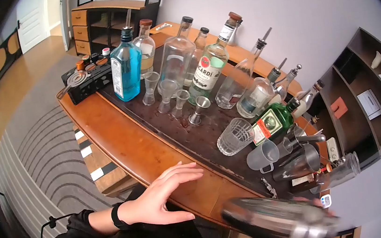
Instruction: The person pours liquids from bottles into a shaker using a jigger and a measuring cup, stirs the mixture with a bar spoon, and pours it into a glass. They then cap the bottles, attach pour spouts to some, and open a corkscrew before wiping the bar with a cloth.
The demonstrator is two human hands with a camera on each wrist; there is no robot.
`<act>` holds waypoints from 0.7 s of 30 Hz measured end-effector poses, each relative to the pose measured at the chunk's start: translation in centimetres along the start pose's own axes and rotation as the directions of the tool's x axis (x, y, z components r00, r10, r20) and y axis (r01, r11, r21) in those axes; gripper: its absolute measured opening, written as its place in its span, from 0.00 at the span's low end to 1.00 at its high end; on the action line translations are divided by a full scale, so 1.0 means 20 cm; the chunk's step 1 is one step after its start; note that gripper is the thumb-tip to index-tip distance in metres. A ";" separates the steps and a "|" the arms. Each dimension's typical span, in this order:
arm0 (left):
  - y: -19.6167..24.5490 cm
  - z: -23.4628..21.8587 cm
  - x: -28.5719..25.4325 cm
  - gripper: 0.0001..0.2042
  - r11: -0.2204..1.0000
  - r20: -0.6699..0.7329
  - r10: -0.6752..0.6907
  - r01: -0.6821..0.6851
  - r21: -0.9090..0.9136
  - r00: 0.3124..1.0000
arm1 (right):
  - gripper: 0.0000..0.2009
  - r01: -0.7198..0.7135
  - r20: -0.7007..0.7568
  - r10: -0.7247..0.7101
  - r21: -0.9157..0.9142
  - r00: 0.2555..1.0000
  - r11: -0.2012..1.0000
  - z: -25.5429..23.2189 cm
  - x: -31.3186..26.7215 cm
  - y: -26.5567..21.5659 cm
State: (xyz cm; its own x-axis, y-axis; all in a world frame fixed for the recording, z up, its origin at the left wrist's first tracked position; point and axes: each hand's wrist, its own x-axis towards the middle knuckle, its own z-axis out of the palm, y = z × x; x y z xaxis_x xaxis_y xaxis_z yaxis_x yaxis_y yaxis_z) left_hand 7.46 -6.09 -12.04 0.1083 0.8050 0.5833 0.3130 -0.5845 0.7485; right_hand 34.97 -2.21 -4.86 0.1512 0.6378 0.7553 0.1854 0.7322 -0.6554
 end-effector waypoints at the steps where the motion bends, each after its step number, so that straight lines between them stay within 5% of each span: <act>1: 0.00 -0.03 -0.01 0.35 1.000 -0.017 -0.007 0.007 0.005 1.000 | 0.57 -0.078 -0.106 0.093 0.142 0.990 0.987 -0.03 0.02 0.01; 8: -0.07 -0.15 -0.07 0.24 0.996 -0.228 -0.093 0.092 -0.017 0.969 | 0.57 -0.121 -0.083 0.133 0.129 0.988 0.984 -0.05 -0.03 0.07; 18: -0.10 -0.14 -0.08 0.19 0.992 -0.251 -0.121 0.106 -0.073 0.960 | 0.56 -0.192 -0.065 0.197 0.072 0.978 0.979 -0.36 0.12 0.21; 21: -0.11 -0.13 -0.08 0.19 0.989 -0.250 -0.132 0.111 -0.096 0.959 | 0.56 -0.201 -0.076 0.205 0.053 0.976 0.978 -0.24 0.05 0.19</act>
State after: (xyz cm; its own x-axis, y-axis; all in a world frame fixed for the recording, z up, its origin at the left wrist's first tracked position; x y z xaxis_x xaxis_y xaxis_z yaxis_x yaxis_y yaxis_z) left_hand 4.19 -6.40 -13.77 -0.1734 0.8239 0.5396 0.2313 -0.4985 0.8355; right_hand 40.52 0.12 -6.63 0.2594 0.7542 0.6032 0.0997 0.6004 -0.7935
